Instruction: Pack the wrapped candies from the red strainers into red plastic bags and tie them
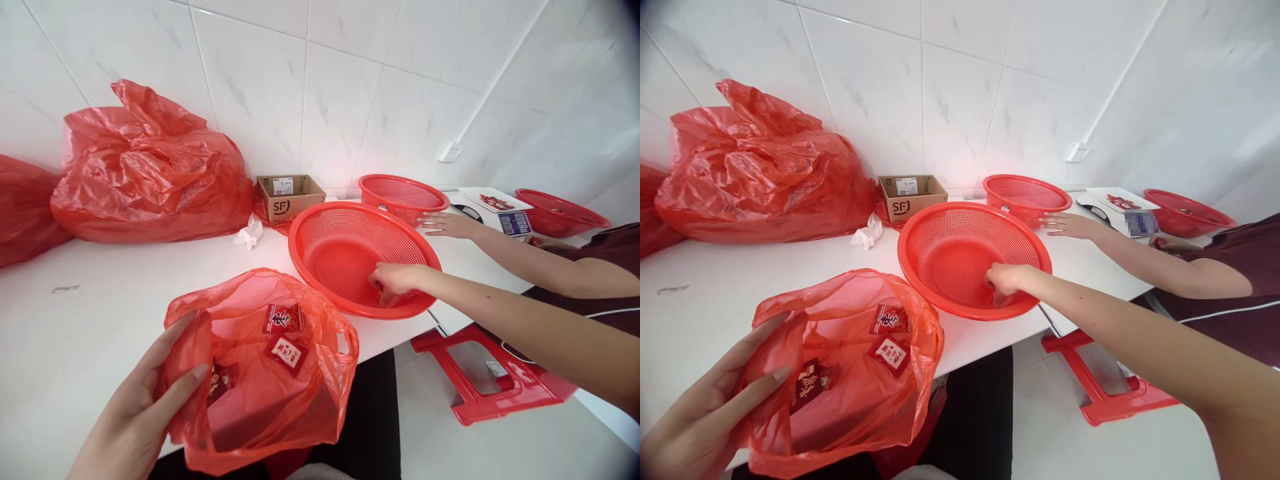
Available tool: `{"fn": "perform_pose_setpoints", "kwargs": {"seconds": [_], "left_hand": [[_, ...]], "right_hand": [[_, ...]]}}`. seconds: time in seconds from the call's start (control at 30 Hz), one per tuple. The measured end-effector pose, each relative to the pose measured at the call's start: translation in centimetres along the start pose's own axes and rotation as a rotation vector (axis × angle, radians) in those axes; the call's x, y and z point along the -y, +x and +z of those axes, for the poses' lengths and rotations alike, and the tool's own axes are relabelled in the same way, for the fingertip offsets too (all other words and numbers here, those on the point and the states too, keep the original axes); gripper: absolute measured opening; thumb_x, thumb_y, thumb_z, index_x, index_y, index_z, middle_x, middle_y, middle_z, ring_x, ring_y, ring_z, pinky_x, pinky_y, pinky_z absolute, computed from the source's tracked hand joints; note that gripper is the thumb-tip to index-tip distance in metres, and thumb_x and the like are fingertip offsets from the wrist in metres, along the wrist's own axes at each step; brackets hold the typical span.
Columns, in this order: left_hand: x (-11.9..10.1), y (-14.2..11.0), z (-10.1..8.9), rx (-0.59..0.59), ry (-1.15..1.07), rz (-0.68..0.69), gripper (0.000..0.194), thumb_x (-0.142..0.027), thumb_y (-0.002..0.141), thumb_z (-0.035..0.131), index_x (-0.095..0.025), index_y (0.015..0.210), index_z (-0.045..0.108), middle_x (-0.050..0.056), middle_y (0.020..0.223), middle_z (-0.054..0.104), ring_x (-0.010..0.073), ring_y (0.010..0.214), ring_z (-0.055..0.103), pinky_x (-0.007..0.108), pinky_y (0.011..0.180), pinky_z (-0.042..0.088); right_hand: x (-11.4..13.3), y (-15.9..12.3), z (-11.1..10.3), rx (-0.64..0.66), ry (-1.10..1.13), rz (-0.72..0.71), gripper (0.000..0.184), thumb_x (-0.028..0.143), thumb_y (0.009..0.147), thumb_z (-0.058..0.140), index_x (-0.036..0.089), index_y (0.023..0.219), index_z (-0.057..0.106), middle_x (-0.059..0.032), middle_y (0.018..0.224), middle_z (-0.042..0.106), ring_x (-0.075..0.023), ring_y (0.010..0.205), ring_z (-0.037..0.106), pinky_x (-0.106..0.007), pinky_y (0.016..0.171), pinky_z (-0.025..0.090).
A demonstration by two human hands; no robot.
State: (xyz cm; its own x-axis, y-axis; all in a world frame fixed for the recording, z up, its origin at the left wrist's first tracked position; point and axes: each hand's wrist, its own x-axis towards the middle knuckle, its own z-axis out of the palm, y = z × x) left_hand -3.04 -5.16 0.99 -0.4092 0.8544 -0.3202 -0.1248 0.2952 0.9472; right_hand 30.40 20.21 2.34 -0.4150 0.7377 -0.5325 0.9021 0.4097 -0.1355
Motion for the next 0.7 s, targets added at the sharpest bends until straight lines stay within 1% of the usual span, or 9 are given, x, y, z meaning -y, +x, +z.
{"fn": "perform_pose_setpoints", "kwargs": {"seconds": [0.07,0.17,0.2,0.27,0.37,0.47,0.53,0.6,0.7], "left_hand": [[0.0,0.0,0.0,0.007,-0.011,-0.01,0.082,-0.05,0.067,0.079,-0.04,0.142,0.044,-0.001,0.145,0.053,0.0292,0.104,0.067,0.026,0.074,0.061],[0.3,0.3,-0.2,0.005,0.019,0.024,0.082,-0.049,0.068,0.078,-0.04,0.142,0.045,-0.001,0.144,0.055,0.0283,0.104,0.068,0.025,0.075,0.061],[0.3,0.5,-0.3,0.007,0.038,0.045,0.08,-0.049,0.068,0.078,-0.04,0.141,0.046,-0.001,0.144,0.054,0.0279,0.108,0.067,0.024,0.076,0.061],[0.2,0.7,-0.2,0.016,0.065,0.086,0.074,-0.049,0.07,0.076,-0.04,0.138,0.049,-0.003,0.145,0.053,0.0269,0.117,0.062,0.022,0.08,0.059],[-0.3,0.6,0.0,0.012,0.051,0.124,0.069,-0.048,0.073,0.073,-0.039,0.137,0.05,-0.002,0.147,0.051,0.0286,0.123,0.058,0.025,0.082,0.06],[-0.8,0.4,-0.6,0.013,0.05,0.152,0.07,-0.048,0.074,0.072,-0.037,0.139,0.048,0.001,0.147,0.051,0.0313,0.12,0.06,0.031,0.082,0.06],[-0.9,0.3,-1.6,0.044,0.11,0.169,0.071,-0.048,0.076,0.07,-0.037,0.141,0.047,0.001,0.145,0.053,0.0311,0.12,0.059,0.032,0.085,0.059],[-1.1,0.1,-3.0,0.059,0.245,0.191,0.069,-0.051,0.076,0.068,-0.035,0.14,0.049,0.001,0.14,0.058,0.0299,0.119,0.059,0.031,0.085,0.058],[-1.3,-0.4,-4.7,-0.06,0.507,0.264,0.061,-0.057,0.076,0.064,-0.033,0.132,0.058,0.001,0.124,0.067,0.0236,0.094,0.066,0.026,0.07,0.056]], "right_hand": [[0.2,-0.2,-1.0,-0.042,0.028,-0.01,0.022,0.022,0.061,0.081,0.016,0.065,0.061,-0.0057,0.073,0.062,-0.0186,0.07,0.06,-0.028,0.06,0.045],[2.1,-1.4,-4.2,-0.117,0.165,-0.082,0.022,0.038,0.078,0.07,0.018,0.083,0.063,-0.005,0.081,0.066,-0.0162,0.073,0.063,-0.026,0.062,0.049],[3.5,-2.1,-5.2,-0.146,0.256,-0.148,0.027,0.045,0.082,0.065,0.019,0.091,0.063,-0.0049,0.087,0.067,-0.0156,0.075,0.064,-0.026,0.063,0.051],[7.3,-3.5,-6.2,-0.206,0.548,-0.385,0.034,0.051,0.083,0.063,0.02,0.097,0.062,-0.0058,0.095,0.068,-0.0166,0.083,0.066,-0.027,0.067,0.055],[13.9,-5.0,-5.4,-0.103,0.657,-0.597,0.033,0.051,0.08,0.067,0.023,0.098,0.065,-0.003,0.094,0.069,-0.0169,0.08,0.067,-0.029,0.067,0.057],[18.6,-5.3,-3.6,-0.129,0.465,-0.636,0.032,0.052,0.079,0.069,0.027,0.099,0.068,-0.0032,0.091,0.071,-0.0214,0.081,0.068,-0.033,0.067,0.057],[19.6,-5.4,-2.9,-0.222,0.373,-0.653,0.034,0.05,0.084,0.064,0.027,0.108,0.068,-0.0053,0.106,0.071,-0.024,0.091,0.069,-0.035,0.074,0.056],[19.1,-5.9,-2.6,-0.324,0.355,-0.662,0.036,0.045,0.089,0.059,0.024,0.118,0.065,-0.007,0.119,0.068,-0.0243,0.1,0.067,-0.036,0.081,0.055],[16.9,-7.6,-2.2,-0.456,0.303,-0.64,0.037,0.045,0.091,0.058,0.025,0.121,0.064,-0.0069,0.124,0.064,-0.0236,0.109,0.063,-0.038,0.091,0.052]]}}
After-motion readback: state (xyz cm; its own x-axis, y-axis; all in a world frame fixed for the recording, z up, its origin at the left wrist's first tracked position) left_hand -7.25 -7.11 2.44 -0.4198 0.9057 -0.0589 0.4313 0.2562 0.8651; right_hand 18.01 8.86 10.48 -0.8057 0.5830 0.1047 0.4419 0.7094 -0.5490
